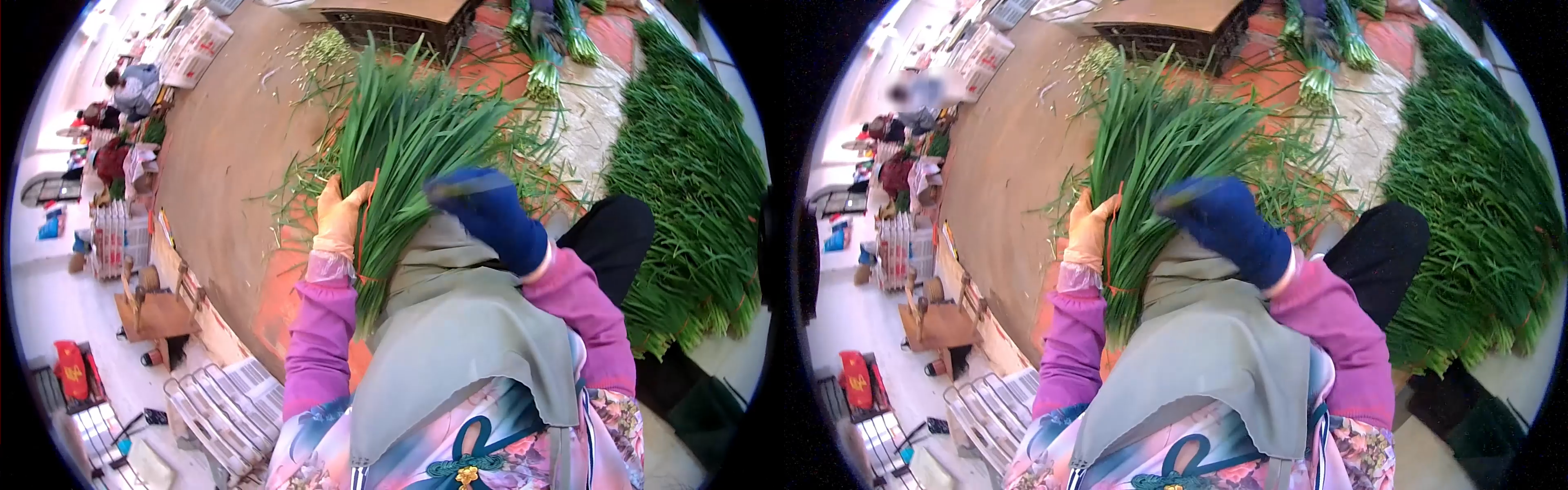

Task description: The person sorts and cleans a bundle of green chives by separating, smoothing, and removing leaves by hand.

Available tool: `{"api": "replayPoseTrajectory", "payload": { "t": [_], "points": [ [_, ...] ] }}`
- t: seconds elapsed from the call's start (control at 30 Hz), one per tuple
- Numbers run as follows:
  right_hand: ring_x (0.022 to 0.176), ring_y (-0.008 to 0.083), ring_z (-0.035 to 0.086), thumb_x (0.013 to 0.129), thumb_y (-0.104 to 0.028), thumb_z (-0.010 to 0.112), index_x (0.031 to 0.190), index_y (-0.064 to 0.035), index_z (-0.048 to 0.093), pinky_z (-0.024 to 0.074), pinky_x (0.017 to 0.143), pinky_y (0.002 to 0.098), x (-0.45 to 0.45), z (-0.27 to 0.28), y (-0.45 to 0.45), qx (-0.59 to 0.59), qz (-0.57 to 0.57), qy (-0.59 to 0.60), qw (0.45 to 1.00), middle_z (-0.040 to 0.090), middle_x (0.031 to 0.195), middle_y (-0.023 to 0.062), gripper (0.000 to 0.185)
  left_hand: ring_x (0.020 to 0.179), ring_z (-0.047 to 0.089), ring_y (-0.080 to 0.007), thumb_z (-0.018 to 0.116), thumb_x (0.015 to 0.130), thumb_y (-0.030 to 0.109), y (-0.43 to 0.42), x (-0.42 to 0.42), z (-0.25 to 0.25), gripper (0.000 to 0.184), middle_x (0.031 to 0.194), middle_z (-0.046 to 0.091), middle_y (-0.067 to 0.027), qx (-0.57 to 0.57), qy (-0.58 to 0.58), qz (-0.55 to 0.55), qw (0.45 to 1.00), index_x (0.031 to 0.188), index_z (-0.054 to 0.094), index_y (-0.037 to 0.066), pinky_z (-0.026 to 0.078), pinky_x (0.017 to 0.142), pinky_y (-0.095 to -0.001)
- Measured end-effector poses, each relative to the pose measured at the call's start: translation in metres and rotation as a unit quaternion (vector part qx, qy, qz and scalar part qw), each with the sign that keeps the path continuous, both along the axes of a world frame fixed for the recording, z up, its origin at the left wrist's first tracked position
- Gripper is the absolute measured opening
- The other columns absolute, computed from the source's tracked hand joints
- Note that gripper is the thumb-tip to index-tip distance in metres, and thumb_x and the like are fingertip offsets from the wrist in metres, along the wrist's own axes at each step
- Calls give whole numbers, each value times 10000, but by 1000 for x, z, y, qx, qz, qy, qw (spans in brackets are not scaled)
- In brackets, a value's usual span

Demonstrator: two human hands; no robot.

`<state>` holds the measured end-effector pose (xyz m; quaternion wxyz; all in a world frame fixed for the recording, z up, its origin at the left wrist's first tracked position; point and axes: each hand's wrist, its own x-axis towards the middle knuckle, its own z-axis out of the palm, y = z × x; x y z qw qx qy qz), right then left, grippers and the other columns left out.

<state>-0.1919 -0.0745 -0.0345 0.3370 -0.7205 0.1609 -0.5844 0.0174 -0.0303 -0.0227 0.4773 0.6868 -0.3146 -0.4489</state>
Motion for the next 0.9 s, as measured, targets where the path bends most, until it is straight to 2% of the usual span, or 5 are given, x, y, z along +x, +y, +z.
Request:
{"api": "replayPoseTrajectory", "payload": {
  "t": [0.2, 0.37, 0.53, 0.73, 0.9],
  "points": [
    [495, 188, 491, 717, -206, 581, 901, -134, 573, 358, 415, 328, -13, 96, 86, -249, 237, 129, 930, 479, 577, 33, 198, 739, 588, -154, 636, 745, 19, -4, -7, 3, 376, 906, 620, -81, 11, 48, 35, 998, 1096, 509, -29, 491, 679, -272],
    [572, 274, 561, 735, -303, 614, 829, -139, 583, 380, 453, 381, -42, 87, 55, -1, 435, 167, 885, 580, 689, 58, 192, 739, 576, -141, 629, 747, 16, 1, 1, -5, 373, 890, 611, -67, -28, 57, 0, 998, 1097, 508, -26, 488, 683, -264],
    [819, 248, 594, 681, -369, 673, 1069, -125, 560, 448, 689, 382, -32, 78, 29, -159, 17, 563, 811, 605, 844, 56, 472, 780, 569, -127, 624, 752, 34, 9, 8, -5, 331, 904, 605, -65, -24, 66, -41, 997, 1064, 529, -26, 481, 692, -259],
    [866, 231, 522, 646, -445, 668, 1234, -112, 449, 402, 712, 442, 4, 50, -7, -253, -146, 397, 870, 509, 886, 87, 710, 733, 565, -115, 566, 785, 8, 27, -2, 12, 281, 901, 609, -53, -92, 107, -49, 989, 1062, 536, -28, 465, 674, -230],
    [703, 244, 543, 649, -405, 674, 1202, -91, 476, 427, 572, 382, -3, 29, 21, -161, 62, 505, 846, 522, 774, 84, 667, 804, 608, -186, 473, 821, 26, 34, 25, -19, 305, 996, 608, -98, -124, 117, 1, 985, 1123, 511, 1, 511, 726, -297]
  ]
}}
